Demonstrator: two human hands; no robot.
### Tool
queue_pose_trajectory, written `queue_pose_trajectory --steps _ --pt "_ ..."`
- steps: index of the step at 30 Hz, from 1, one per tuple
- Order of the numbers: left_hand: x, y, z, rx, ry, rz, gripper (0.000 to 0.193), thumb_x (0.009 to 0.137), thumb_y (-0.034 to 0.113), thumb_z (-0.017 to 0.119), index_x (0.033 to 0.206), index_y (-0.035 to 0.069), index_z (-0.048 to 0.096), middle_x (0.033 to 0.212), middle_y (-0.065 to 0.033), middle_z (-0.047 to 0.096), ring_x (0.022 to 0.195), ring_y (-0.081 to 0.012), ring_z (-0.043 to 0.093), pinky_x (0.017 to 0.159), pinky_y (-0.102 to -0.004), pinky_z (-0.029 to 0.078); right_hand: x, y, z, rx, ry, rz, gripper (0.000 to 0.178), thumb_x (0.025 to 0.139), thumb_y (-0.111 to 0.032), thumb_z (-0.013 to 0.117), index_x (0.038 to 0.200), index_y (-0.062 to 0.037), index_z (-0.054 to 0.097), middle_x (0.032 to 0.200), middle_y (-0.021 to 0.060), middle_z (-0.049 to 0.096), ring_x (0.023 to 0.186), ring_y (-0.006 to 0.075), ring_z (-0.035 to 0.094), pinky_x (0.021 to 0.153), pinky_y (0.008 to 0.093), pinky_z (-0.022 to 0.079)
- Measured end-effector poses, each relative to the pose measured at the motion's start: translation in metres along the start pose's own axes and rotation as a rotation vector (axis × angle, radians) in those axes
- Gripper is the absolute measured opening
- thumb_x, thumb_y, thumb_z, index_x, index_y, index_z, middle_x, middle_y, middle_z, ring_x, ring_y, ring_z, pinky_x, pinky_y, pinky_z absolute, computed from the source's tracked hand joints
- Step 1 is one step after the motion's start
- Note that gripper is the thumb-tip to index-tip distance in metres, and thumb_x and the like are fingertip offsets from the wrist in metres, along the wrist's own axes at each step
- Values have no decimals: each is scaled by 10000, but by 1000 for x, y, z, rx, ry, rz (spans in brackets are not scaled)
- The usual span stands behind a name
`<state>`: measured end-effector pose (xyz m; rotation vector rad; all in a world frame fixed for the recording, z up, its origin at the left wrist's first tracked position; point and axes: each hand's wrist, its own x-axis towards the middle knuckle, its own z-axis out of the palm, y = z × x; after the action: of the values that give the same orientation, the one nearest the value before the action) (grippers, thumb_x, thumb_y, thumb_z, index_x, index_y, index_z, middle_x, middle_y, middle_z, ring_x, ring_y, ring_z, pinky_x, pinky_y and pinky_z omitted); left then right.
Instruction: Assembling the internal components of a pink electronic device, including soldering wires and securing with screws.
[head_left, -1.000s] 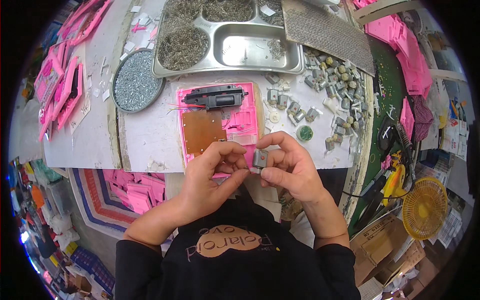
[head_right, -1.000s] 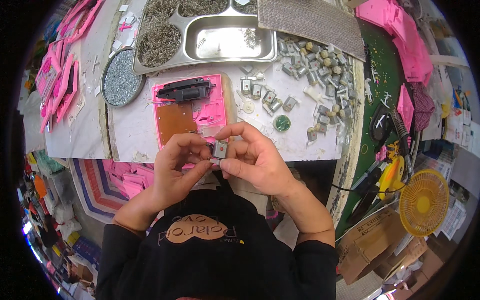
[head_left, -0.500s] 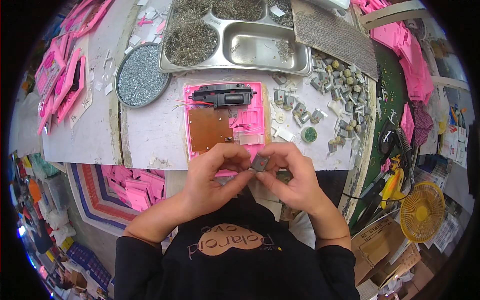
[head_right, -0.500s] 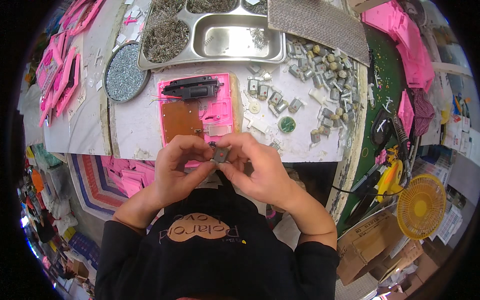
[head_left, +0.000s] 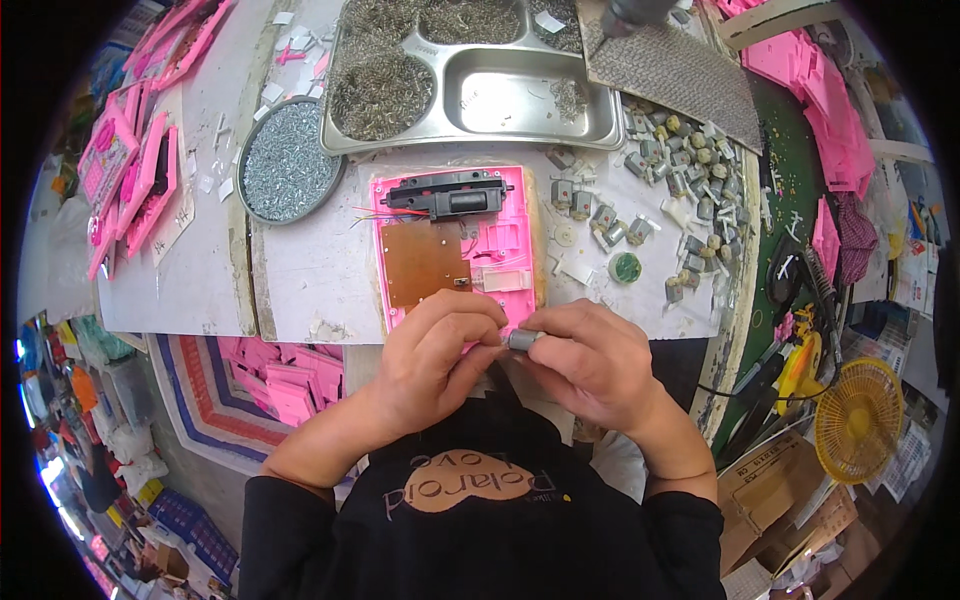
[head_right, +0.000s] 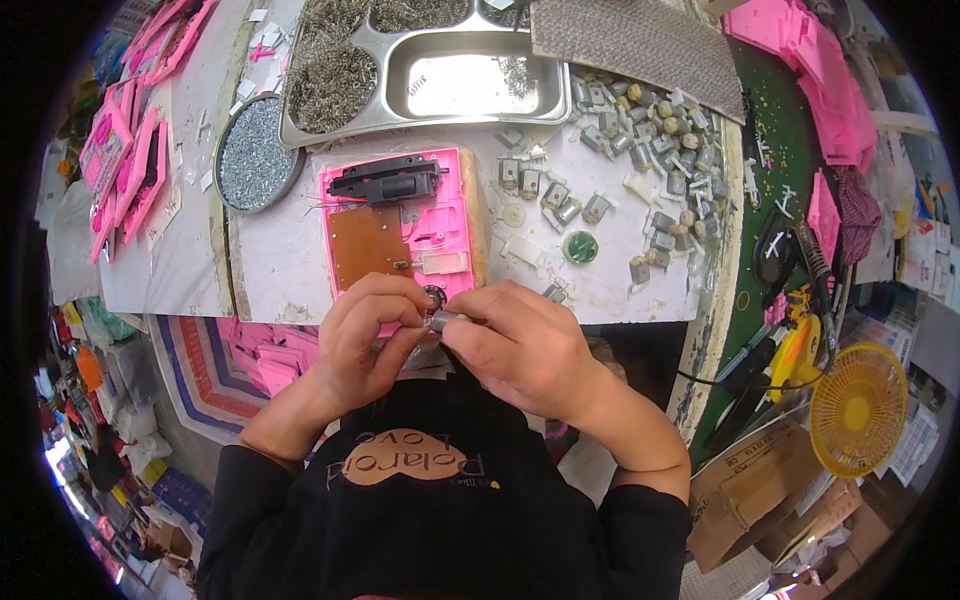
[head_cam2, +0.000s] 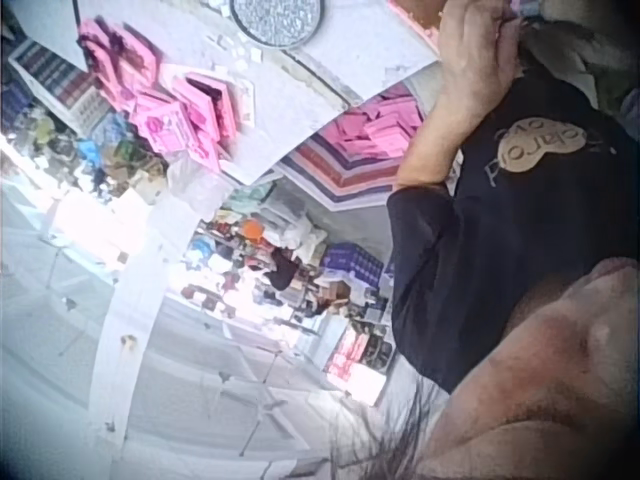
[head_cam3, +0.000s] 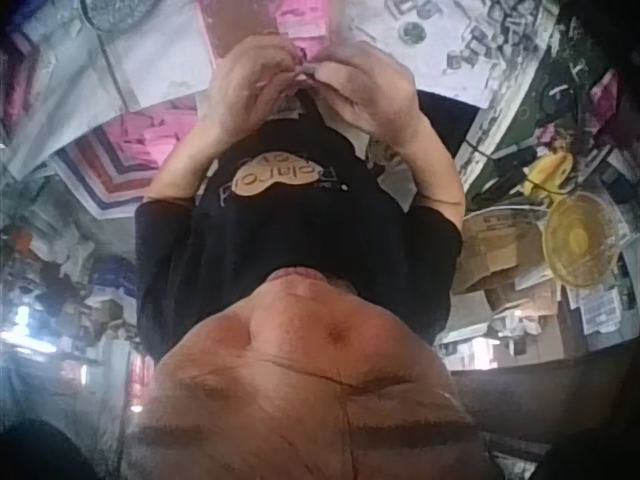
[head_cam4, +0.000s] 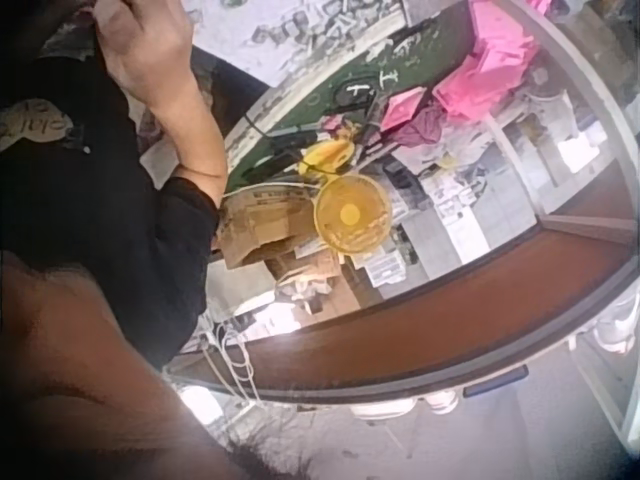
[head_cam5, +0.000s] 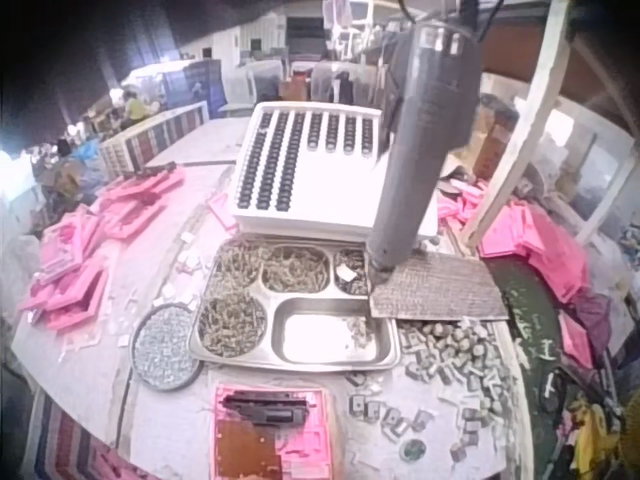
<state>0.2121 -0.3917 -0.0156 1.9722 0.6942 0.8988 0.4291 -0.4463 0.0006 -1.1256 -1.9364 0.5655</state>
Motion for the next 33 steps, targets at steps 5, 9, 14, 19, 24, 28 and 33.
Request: queue_pose_trajectory --steps 5,9,14,19,24,28,33 --pt "-4 2 3 45 29 -17 255 773 -58 801 971 8 654 1161 -165 607 934 -278 644 796 -368 545 -2 -3 -4 -68 -15 -19 411 681 0 790 1077 -67 700 1030 120 682 812 285 695 646 355 583" --pt "1 1 -6 -51 -4 -71 293 754 -62 814 995 27 674 1131 -151 604 921 -247 622 784 -358 529 -6 1 -5 -85 18 -40 423 684 0 793 1095 -61 714 1039 133 700 809 285 702 666 352 592" --pt "26 -4 -14 230 -26 -42 284 761 70 819 1020 80 706 1130 -103 610 979 -272 591 850 -409 447 -6 7 -13 -135 112 6 411 705 39 814 1096 -31 708 1029 159 740 834 300 729 715 358 604" --pt "38 -14 6 615 -61 16 310 768 261 839 1022 120 731 1098 -55 606 1020 -278 549 941 -455 361 2 33 -16 -75 321 119 367 775 47 819 1118 -16 702 1055 184 757 882 308 747 767 361 602" --pt "38 -17 7 537 -69 -12 238 777 211 818 968 113 716 1083 -48 615 1020 -271 558 935 -452 358 21 50 0 -16 295 211 358 808 5 819 1145 -9 701 1064 148 764 893 278 754 765 346 586" --pt "39 -21 6 462 -121 4 175 791 160 791 919 102 687 1075 -46 625 1025 -271 567 932 -450 357 32 61 9 83 218 251 337 831 -19 805 1151 -9 701 1056 127 761 899 273 750 776 337 582" --pt "32 -29 -2 417 -64 33 183 775 119 798 913 92 680 1007 -46 640 923 -270 599 861 -422 417 32 66 6 94 232 279 327 832 -26 803 1143 -5 704 1095 138 745 946 286 741 823 349 577"
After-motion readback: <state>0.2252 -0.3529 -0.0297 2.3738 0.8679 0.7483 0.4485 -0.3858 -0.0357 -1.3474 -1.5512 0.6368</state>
